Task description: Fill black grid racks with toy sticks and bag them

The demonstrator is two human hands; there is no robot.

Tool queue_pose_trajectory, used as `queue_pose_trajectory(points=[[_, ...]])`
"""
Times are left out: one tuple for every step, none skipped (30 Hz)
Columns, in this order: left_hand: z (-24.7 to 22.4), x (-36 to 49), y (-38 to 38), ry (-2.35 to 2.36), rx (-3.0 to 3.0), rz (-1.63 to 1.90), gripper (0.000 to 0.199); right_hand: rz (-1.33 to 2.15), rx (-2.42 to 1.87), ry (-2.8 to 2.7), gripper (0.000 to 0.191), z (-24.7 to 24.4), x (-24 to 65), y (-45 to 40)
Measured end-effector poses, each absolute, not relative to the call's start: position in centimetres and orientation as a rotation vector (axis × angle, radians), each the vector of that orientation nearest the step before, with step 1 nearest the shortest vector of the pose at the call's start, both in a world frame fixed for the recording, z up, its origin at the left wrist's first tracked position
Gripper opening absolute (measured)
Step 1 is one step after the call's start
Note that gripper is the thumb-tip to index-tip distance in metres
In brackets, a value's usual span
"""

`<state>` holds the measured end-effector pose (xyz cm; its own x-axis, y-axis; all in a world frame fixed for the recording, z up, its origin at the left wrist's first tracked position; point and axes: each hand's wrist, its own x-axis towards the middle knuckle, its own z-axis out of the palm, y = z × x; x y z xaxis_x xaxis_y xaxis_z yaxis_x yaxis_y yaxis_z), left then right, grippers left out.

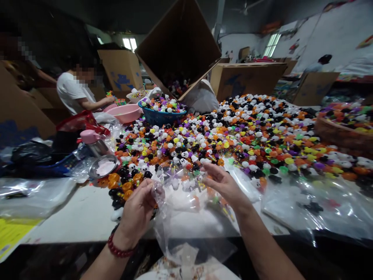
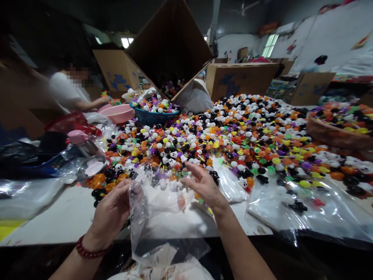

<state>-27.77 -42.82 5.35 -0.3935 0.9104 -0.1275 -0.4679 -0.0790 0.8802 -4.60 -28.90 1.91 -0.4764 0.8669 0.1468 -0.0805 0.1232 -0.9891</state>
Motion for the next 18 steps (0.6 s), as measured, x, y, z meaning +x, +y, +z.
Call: queue_pose_trajectory(points=[[5.2, -27.8, -42.8, 1.125, 0.585, 1.684, 0.023, 1.545, -0.766, -1.573, 0.057, 2.1, -4.7, -29.3], [5.1, -27.7, -42.7, 1.133, 0.603, 1.681, 0.024, 1.589, -0.744, -1.566, 0.054, 2.3, -4.8, -29.7], [4.9, -27.7, -42.7, 1.144, 0.627, 1.672, 0.024, 1.608, -0.721, -1.583, 0.053, 2.7, -4.9, -30.1], [4.8, -27.7, -42.6, 1.157, 0.655, 1.658, 0.024, 1.6, -0.7, -1.63, 0.052, 3.2, -4.9, -30.5], [4.7, -27.7, -42.6, 1.169, 0.687, 1.64, 0.024, 1.564, -0.685, -1.703, 0.052, 3.7, -4.9, -30.9], [4.6, -27.6, -42.6, 1.178, 0.717, 1.627, 0.024, 1.503, -0.679, -1.783, 0.052, 4.3, -4.9, -31.2], [4.5, -27.5, -42.5, 1.182, 0.742, 1.621, 0.024, 1.434, -0.682, -1.859, 0.052, 4.8, -5.0, -31.4], [4.4, -27.4, -42.5, 1.183, 0.761, 1.619, 0.024, 1.373, -0.689, -1.921, 0.053, 5.3, -5.1, -31.7], [4.4, -27.3, -42.4, 1.178, 0.774, 1.621, 0.025, 1.34, -0.693, -1.965, 0.052, 5.7, -5.3, -31.9], [4.4, -27.1, -42.4, 1.171, 0.783, 1.627, 0.026, 1.341, -0.696, -1.988, 0.05, 5.9, -5.5, -32.0], [4.4, -27.0, -42.4, 1.162, 0.789, 1.635, 0.027, 1.381, -0.701, -1.988, 0.047, 6.0, -5.7, -32.2], [4.4, -26.9, -42.4, 1.155, 0.795, 1.644, 0.028, 1.446, -0.712, -1.962, 0.044, 5.9, -5.9, -32.4], [4.4, -26.9, -42.4, 1.151, 0.811, 1.645, 0.027, 1.527, -0.729, -1.911, 0.044, 5.7, -6.0, -32.5], [4.3, -26.9, -42.4, 1.153, 0.838, 1.644, 0.026, 1.613, -0.747, -1.845, 0.047, 5.4, -6.1, -32.6], [4.3, -26.9, -42.3, 1.158, 0.887, 1.638, 0.025, 1.695, -0.758, -1.778, 0.05, 5.0, -6.2, -32.7], [4.3, -26.9, -42.2, 1.169, 0.96, 1.62, 0.024, 1.765, -0.766, -1.734, 0.051, 4.7, -6.2, -32.7], [4.3, -26.9, -42.0, 1.189, 1.061, 1.6, 0.024, 1.81, -0.767, -1.727, 0.046, 4.3, -6.2, -32.7], [4.5, -26.8, -41.8, 1.228, 1.185, 1.59, 0.024, 1.814, -0.769, -1.745, 0.04, 4.1, -6.3, -32.7]])
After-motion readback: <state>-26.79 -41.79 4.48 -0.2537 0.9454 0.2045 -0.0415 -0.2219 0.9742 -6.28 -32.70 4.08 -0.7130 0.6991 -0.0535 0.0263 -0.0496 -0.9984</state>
